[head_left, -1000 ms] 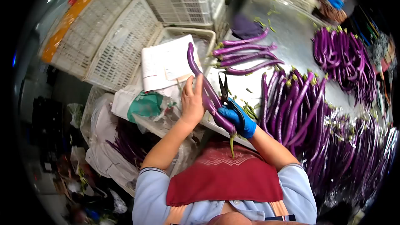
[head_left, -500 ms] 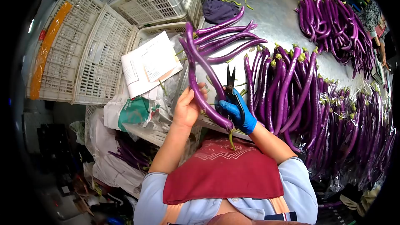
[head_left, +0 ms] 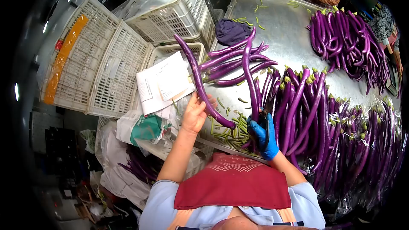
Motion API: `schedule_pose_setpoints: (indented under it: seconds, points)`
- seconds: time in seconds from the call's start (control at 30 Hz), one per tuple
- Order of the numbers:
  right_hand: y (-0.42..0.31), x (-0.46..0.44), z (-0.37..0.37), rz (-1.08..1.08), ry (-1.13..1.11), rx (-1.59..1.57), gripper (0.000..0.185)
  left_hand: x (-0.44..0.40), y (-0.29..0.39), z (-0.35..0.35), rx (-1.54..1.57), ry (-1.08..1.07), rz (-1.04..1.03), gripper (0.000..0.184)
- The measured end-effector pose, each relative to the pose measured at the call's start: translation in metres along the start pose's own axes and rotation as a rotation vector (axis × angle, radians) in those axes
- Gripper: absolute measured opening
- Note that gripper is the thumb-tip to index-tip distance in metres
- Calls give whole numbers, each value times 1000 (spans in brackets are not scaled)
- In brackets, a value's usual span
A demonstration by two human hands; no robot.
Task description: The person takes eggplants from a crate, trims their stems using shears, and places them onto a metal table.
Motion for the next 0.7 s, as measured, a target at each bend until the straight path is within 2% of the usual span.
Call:
schedule_pose_setpoints:
  seconds: [0.2,0.3,0.37,0.4,0.53,0.63,0.7]
  points:
    - [-4,0,15,-39,19,-48,48,-25,4,-10,-260,39,37,57]
    - [-10,0,22,-92,67,-184,49,-72,38,-39,-740,-85,-230,47]
    - [-21,0,22,-18,89,-154,48,-118,33,-19,-1170,-146,-377,46]
    - [-26,1,20,5,88,-153,48,-132,20,-23,-967,-146,-246,43]
    - [-32,3,23,16,90,-138,47,-172,-17,-21,-1008,-120,-99,40]
    - [-25,4,30,-7,107,-119,47,-182,-29,-23,-989,-115,-24,38]
    - [-18,2,33,-27,100,-105,48,-185,-26,-23,-986,-136,-113,36]
Point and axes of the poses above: each hand's wrist, its own x-axis away from the middle knuckle, its own z-axis out of the back of the hand, y = z × x, the point moved 7 cm from there along -x, towards the middle knuckle, and after that the axes turned 5 degrees about -z, right-handed, at the moved point
